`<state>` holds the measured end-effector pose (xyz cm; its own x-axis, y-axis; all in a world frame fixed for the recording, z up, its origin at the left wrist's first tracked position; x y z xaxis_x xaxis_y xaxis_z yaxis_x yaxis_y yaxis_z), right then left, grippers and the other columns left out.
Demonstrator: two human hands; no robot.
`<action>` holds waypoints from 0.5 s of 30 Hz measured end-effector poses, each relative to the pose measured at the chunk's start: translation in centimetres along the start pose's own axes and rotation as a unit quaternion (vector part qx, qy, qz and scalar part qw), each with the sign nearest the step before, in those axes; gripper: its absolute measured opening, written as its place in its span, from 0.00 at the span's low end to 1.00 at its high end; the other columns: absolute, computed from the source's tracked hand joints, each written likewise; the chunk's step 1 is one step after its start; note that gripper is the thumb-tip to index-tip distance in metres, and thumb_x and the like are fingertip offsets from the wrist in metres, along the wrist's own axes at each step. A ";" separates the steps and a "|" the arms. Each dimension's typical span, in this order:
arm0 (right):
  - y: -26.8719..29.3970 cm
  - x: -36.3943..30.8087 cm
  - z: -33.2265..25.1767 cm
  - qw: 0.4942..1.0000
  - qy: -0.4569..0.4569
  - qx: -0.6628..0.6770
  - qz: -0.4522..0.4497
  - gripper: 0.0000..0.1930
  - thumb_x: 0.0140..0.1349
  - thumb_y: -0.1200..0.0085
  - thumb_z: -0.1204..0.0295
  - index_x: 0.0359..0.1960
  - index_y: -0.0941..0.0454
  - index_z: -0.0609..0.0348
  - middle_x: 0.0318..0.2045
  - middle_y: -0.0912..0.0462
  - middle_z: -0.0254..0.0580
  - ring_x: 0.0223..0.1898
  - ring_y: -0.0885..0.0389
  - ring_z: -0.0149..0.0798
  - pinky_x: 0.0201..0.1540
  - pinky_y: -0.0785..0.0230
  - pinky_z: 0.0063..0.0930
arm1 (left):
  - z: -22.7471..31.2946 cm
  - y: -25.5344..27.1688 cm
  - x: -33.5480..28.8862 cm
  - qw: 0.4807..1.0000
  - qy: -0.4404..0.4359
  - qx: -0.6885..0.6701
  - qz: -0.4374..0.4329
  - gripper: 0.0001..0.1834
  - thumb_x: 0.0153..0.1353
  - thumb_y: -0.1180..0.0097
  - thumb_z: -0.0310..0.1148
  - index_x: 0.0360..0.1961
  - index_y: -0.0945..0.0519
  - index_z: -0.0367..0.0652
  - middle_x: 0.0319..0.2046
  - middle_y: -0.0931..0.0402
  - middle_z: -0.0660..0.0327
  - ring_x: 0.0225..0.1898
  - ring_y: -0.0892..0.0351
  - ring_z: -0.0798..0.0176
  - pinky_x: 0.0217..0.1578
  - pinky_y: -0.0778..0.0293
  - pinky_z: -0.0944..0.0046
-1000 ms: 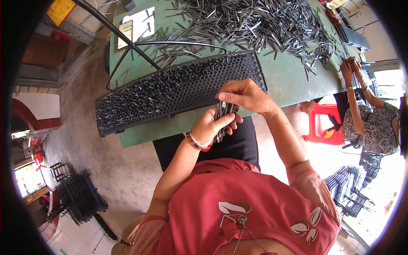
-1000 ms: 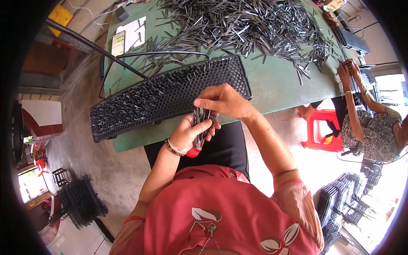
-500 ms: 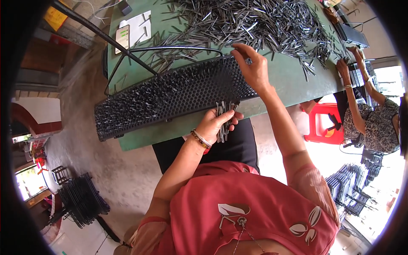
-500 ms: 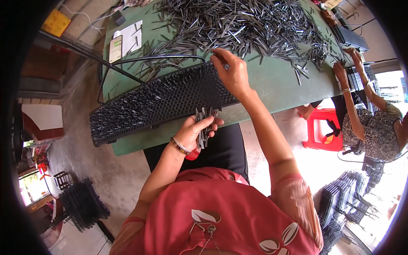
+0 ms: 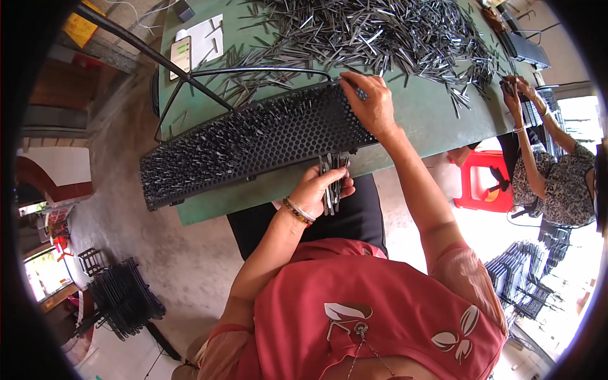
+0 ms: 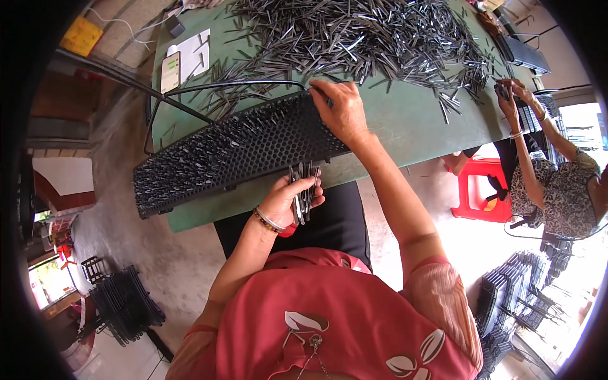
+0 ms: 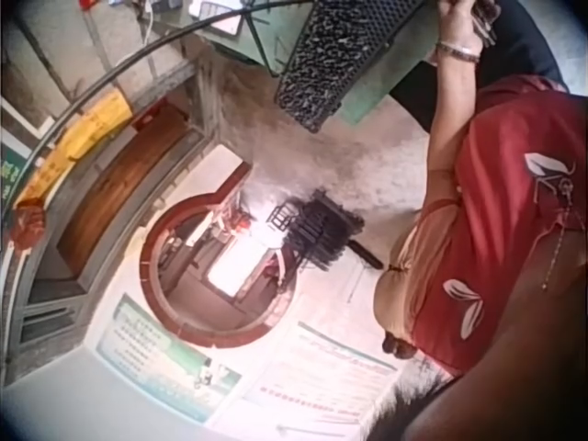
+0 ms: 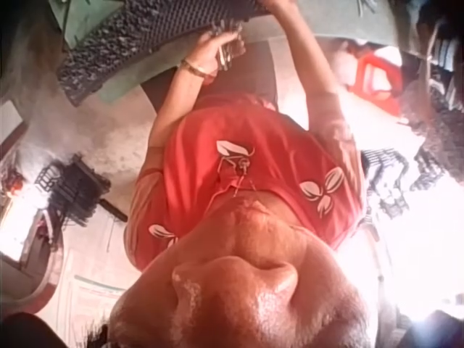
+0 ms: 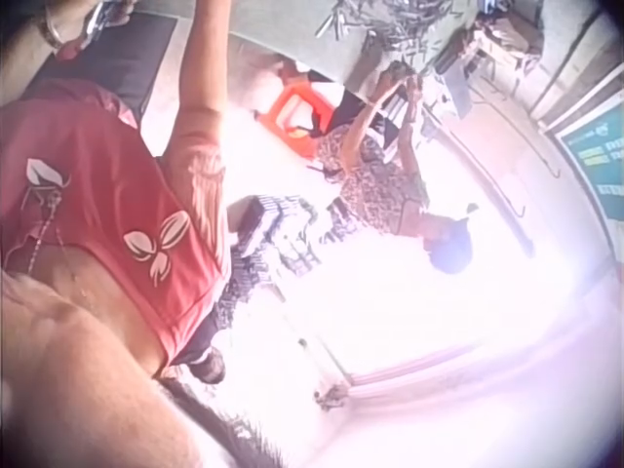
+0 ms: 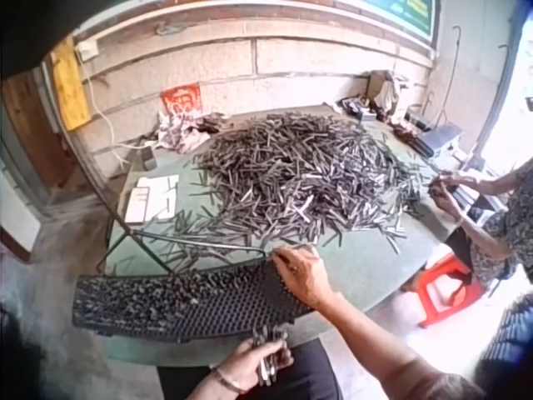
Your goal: Inserting small metal pins into a perforated metal grid.
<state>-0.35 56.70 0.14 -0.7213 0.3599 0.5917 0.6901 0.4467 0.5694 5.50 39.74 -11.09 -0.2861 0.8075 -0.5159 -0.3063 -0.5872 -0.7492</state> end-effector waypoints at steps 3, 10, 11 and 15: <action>-0.6 -0.4 -0.2 0.999 0.039 -0.028 -0.018 0.09 0.55 0.42 0.74 0.38 0.20 0.59 0.32 0.18 0.42 0.34 0.21 0.42 0.44 0.34 0.31 | 0.2 0.0 -0.3 1.000 0.001 0.010 0.015 0.06 0.59 0.45 0.27 0.38 0.23 0.39 0.30 0.24 0.62 0.32 0.21 0.65 0.36 0.20 0.61; 1.0 -0.5 -2.4 0.997 0.074 -0.027 -0.014 0.09 0.54 0.40 0.71 0.36 0.20 0.61 0.33 0.21 0.43 0.30 0.23 0.44 0.37 0.32 0.32 | 0.8 -0.4 -0.6 0.999 -0.022 0.004 0.040 0.06 0.58 0.43 0.25 0.37 0.24 0.40 0.32 0.23 0.62 0.35 0.21 0.64 0.37 0.19 0.61; 1.6 -0.6 -2.1 0.999 0.027 0.042 -0.009 0.09 0.55 0.40 0.70 0.34 0.19 0.62 0.31 0.21 0.42 0.29 0.23 0.43 0.34 0.32 0.31 | 1.1 -0.5 -0.7 0.998 -0.042 0.014 0.038 0.06 0.58 0.43 0.25 0.37 0.24 0.41 0.33 0.23 0.62 0.35 0.20 0.64 0.37 0.19 0.61; -0.7 -4.6 -2.3 0.933 -0.124 0.178 -0.286 0.10 0.57 0.39 0.68 0.29 0.19 0.64 0.24 0.22 0.38 0.28 0.25 0.31 0.30 0.33 0.26 | 2.2 -0.6 -0.8 0.994 -0.092 0.035 0.047 0.08 0.58 0.43 0.24 0.39 0.24 0.40 0.35 0.23 0.61 0.37 0.20 0.64 0.38 0.19 0.60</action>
<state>2.64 52.86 -1.64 -0.9878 0.1377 0.0724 0.1555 0.8518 0.5002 3.88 39.27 -9.31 -0.4754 0.7294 -0.4920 -0.3322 -0.6666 -0.6673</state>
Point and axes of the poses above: each hand's wrist, its own x-axis towards the middle knuckle, its own y-axis out of the back of the hand, z = x × y, the point moved 9 cm from there along x, towards the middle knuckle
